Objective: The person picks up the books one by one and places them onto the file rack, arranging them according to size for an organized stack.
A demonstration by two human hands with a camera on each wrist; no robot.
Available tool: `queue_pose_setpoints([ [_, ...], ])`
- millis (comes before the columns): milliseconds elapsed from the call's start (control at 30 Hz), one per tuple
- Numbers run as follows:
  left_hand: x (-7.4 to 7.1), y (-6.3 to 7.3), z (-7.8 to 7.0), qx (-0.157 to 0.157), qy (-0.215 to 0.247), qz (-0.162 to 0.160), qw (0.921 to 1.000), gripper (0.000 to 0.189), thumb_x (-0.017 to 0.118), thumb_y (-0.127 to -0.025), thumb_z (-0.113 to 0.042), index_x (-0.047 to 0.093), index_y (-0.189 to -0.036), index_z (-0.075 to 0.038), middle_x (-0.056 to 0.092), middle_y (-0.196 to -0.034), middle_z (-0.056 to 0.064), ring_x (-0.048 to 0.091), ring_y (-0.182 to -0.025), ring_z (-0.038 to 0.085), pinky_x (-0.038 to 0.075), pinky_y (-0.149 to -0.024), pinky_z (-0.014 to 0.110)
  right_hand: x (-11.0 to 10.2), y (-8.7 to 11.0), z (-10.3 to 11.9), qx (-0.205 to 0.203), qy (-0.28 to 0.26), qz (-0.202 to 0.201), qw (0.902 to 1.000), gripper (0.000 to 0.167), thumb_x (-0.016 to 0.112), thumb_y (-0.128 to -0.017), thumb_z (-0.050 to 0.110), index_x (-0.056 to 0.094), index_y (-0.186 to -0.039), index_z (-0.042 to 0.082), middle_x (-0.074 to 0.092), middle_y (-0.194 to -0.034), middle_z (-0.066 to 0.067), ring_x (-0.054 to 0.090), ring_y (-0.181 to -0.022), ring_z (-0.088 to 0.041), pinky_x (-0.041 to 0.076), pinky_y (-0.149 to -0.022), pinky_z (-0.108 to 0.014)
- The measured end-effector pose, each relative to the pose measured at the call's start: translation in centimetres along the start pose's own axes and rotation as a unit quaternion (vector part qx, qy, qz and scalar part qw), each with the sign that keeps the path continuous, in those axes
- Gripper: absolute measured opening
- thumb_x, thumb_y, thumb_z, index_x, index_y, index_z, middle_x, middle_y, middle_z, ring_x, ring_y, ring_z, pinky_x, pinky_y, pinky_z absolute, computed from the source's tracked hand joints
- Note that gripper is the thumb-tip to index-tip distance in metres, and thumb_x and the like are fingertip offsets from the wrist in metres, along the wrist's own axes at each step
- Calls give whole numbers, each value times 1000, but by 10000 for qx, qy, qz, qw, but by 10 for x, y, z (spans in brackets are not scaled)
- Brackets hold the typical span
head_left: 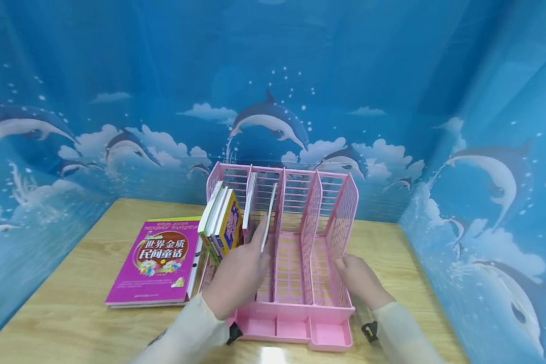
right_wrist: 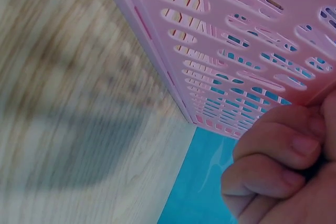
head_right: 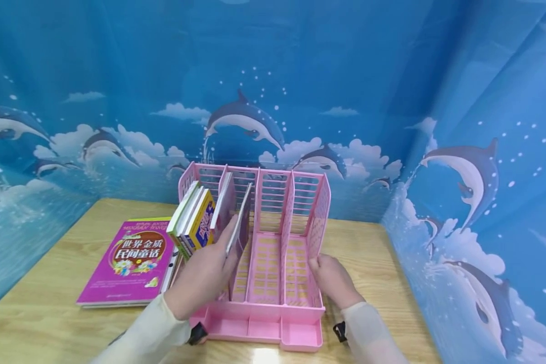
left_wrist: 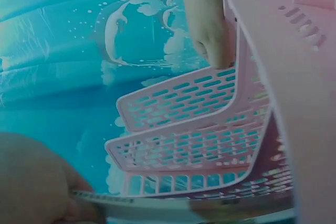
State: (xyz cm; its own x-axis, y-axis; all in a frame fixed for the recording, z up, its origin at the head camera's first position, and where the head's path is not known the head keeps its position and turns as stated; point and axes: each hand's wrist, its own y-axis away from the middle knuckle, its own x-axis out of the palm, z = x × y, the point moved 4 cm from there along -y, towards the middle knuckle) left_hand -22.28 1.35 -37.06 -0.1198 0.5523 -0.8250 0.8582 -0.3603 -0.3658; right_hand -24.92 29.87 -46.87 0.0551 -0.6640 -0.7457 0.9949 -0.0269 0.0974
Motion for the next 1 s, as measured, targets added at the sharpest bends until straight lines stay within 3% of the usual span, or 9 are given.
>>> queue_pose_setpoints([
  [133, -1, 4, 10, -473, 76, -379, 9981, 77, 58, -106, -21, 11, -168, -19, 40, -48, -9, 33, -32, 1, 32, -31, 20, 1, 0, 1, 42, -49, 35, 10000, 49, 41, -110, 28, 57, -139, -8, 43, -64, -2, 35, -52, -15, 44, -47, -32],
  [233, -1, 5, 15, -576, 44, -689, 9960, 75, 56, -106, -22, 13, -168, -23, 39, -47, -9, 32, -31, 1, 31, -30, 20, 0, 1, 2, 48, -42, 20, 10000, 50, 41, -110, 28, 57, -139, -9, 46, -65, -4, 39, -53, -17, 48, -49, -34],
  [400, -1, 3, 22, -189, -29, -1126, 9935, 63, 59, -106, -23, 31, -163, -20, 35, -48, -12, 29, -34, 0, 28, -31, 18, -2, 2, 3, 6, 27, 1, 10000, 49, 41, -110, 27, 56, -139, -10, 47, -65, -4, 42, -53, -17, 49, -50, -34],
  [533, -4, 4, 24, 187, 74, -984, 9949, 63, 66, -102, -26, 39, -158, -15, 35, -49, -14, 29, -36, -2, 27, -32, 17, -2, 2, 3, -25, 108, -36, 9999, 48, 41, -109, 26, 59, -135, -10, 47, -64, -4, 42, -53, -17, 49, -50, -34],
  [633, -9, 7, 27, 251, 127, -934, 9952, 68, 70, -99, -23, 38, -159, -15, 37, -50, -15, 30, -35, -3, 28, -32, 16, -1, 2, 3, -46, 165, -73, 9998, 47, 42, -110, 27, 60, -134, -9, 50, -65, -4, 46, -54, -18, 49, -53, -33],
  [867, -14, 20, 43, 200, 108, -1584, 9871, 54, 74, -96, -14, 57, -147, -20, 44, -59, -15, 32, -43, -3, 32, -37, 17, 1, 2, 1, -40, 200, -57, 9998, 48, 41, -110, 28, 60, -135, -8, 58, -70, -6, 55, -59, -19, 53, -59, -32],
  [1000, -15, 22, 47, 396, 152, -1585, 9864, 58, 75, -94, -12, 56, -149, -20, 44, -59, -16, 30, -42, -4, 31, -36, 16, 2, 2, 0, -65, 207, -50, 9998, 48, 41, -110, 28, 59, -136, -8, 60, -72, -7, 56, -60, -19, 54, -60, -32],
])
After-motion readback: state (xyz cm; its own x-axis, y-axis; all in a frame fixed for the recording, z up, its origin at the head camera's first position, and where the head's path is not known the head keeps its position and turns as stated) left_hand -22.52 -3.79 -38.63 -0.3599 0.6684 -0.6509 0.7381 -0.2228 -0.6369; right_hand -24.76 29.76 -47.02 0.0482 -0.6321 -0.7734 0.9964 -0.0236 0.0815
